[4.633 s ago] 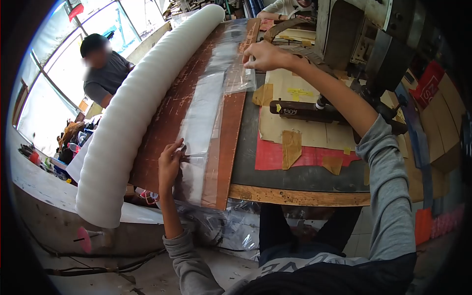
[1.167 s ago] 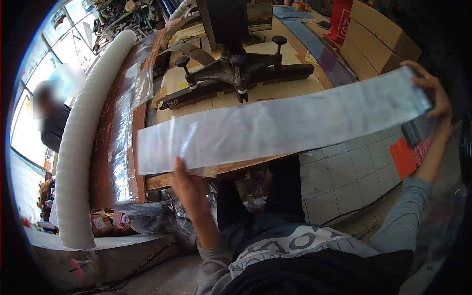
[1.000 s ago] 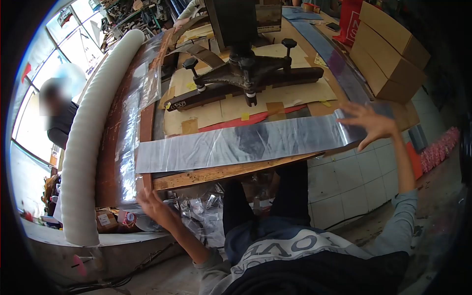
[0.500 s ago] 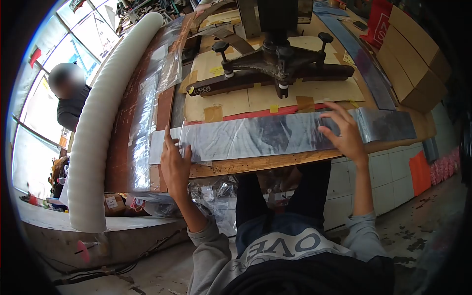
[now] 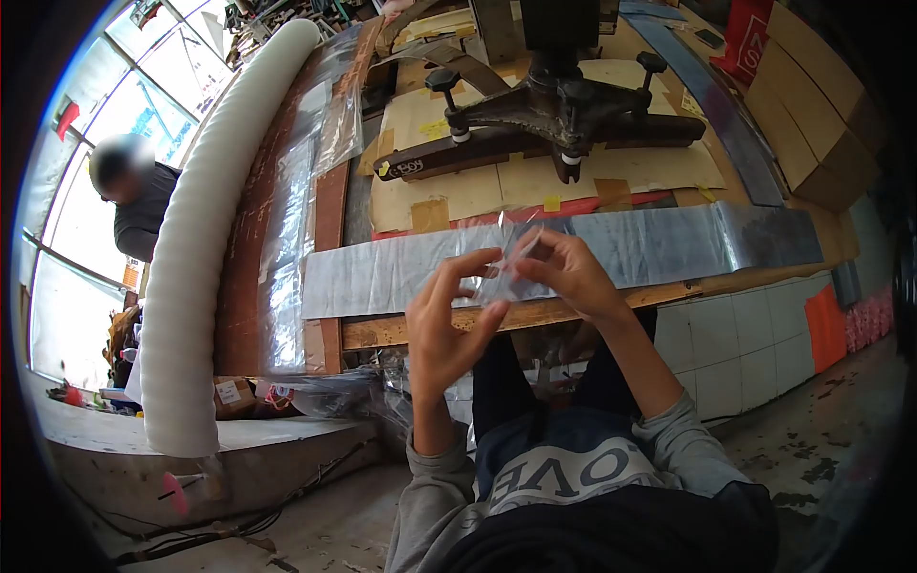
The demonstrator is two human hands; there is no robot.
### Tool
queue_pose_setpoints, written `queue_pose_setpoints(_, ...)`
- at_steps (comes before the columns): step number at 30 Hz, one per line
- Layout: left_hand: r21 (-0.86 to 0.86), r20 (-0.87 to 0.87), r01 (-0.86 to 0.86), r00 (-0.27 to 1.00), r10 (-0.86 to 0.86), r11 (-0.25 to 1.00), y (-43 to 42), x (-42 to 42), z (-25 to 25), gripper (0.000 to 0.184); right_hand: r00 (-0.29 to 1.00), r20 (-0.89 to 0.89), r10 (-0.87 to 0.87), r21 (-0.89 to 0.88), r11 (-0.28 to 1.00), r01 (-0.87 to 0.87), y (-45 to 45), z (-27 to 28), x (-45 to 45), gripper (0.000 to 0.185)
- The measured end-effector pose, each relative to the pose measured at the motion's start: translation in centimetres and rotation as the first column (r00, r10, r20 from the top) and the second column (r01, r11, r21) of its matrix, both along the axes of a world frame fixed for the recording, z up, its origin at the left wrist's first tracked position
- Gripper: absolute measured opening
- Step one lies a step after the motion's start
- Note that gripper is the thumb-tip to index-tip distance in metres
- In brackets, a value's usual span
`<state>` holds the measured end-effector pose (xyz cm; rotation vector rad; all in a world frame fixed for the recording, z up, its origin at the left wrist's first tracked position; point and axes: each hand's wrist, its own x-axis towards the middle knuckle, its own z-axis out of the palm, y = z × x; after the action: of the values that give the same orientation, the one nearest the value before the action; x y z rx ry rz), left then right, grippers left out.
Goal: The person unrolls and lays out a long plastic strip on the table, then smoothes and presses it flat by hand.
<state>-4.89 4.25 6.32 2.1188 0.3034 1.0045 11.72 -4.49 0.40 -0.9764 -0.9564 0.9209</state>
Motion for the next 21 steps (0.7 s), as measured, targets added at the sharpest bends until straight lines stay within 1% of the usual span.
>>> queue_pose_setpoints(1,-0.008,0.017,0.090,0.996,-0.089,0.996,1.0,-0.1,0.0,0.027,0.992,-0.107,0.062,-0.002,0.998,-0.062,-0.7,-0.3,0.8,0.035)
queue_pose_setpoints(2,0.036,0.048,0.104,0.993,-0.106,0.994,2.5,0.1,-0.9,0.034,0.988,-0.145,0.052,0.028,0.998,-0.049,-1.8,0.9,1.0,0.024)
queue_pose_setpoints(3,0.043,0.021,0.112,0.993,-0.113,0.993,3.2,0.3,-1.1,0.036,0.994,-0.104,0.044,0.017,0.999,-0.042,-3.3,1.5,1.7,0.022)
queue_pose_setpoints(4,0.004,-0.065,0.098,0.993,-0.097,0.995,3.8,0.5,-1.7,0.035,0.997,-0.063,0.037,0.005,0.999,-0.037,-5.0,1.8,2.5,0.020)
queue_pose_setpoints(5,-0.031,-0.150,0.079,0.985,-0.083,0.996,4.1,0.7,-2.3,0.035,1.000,0.023,-0.008,0.067,0.998,0.006,-6.6,1.9,3.3,0.021)
queue_pose_setpoints(6,-0.029,-0.213,0.077,0.974,-0.081,0.997,3.9,1.1,-2.5,0.035,0.993,0.107,-0.057,0.131,0.990,0.043,-8.5,1.8,4.1,0.023)
queue_pose_setpoints(7,-0.028,-0.276,0.072,0.958,-0.077,0.997,3.6,1.6,-2.8,0.034,0.984,0.121,-0.128,0.115,0.987,0.114,-10.8,1.7,5.0,0.026)
queue_pose_setpoints(8,0.048,-0.366,0.072,0.929,-0.050,0.996,3.6,1.9,-3.5,0.036,0.971,0.137,-0.197,0.102,0.978,0.184,-13.3,1.3,5.9,0.029)
queue_pose_setpoints(10,0.262,-0.402,0.069,0.915,0.044,0.962,3.4,2.0,-4.4,0.038,0.953,-0.082,-0.291,0.248,0.920,0.302,-18.2,-1.1,8.3,0.030)
queue_pose_setpoints(11,0.364,-0.410,0.071,0.907,0.091,0.929,3.1,2.1,-4.8,0.039,0.925,-0.217,-0.312,0.342,0.863,0.372,-20.5,-1.3,9.1,0.024)
queue_pose_setpoints(12,0.331,-0.427,0.060,0.900,0.093,0.942,3.1,2.1,-5.0,0.042,0.888,-0.337,-0.312,0.430,0.788,0.440,-22.8,-1.6,9.9,0.020)
queue_pose_setpoints(14,0.346,-0.432,0.057,0.896,0.105,0.937,3.0,2.3,-4.9,0.041,0.836,-0.472,-0.280,0.589,0.605,0.536,-25.6,0.6,9.9,0.019)
queue_pose_setpoints(15,0.354,-0.437,0.055,0.892,0.113,0.934,2.9,2.3,-4.8,0.041,0.902,-0.395,-0.175,0.745,0.514,0.426,-28.7,-0.2,11.7,0.015)
queue_pose_setpoints(16,0.351,-0.436,0.061,0.894,0.106,0.935,2.7,2.4,-4.7,0.041,0.932,-0.357,-0.060,0.852,0.389,0.352,-31.2,-0.4,12.6,0.014)
queue_pose_setpoints(17,0.347,-0.440,0.054,0.891,0.111,0.936,2.6,2.4,-4.6,0.041,0.957,-0.283,0.061,0.932,0.251,0.260,-33.7,-0.6,13.6,0.014)
queue_pose_setpoints(19,0.338,-0.450,0.045,0.885,0.119,0.940,2.3,2.5,-4.5,0.041,0.948,-0.282,0.149,0.957,0.111,0.267,-35.1,1.2,13.1,0.018)
queue_pose_setpoints(20,0.360,-0.452,0.047,0.882,0.130,0.932,2.2,2.5,-4.5,0.041,0.945,-0.310,0.100,0.947,0.122,0.298,-34.5,2.0,12.6,0.021)
queue_pose_setpoints(21,0.382,-0.453,0.048,0.880,0.141,0.923,2.1,2.5,-4.5,0.041,0.940,-0.327,0.097,0.933,0.194,0.305,-32.8,3.1,11.9,0.025)
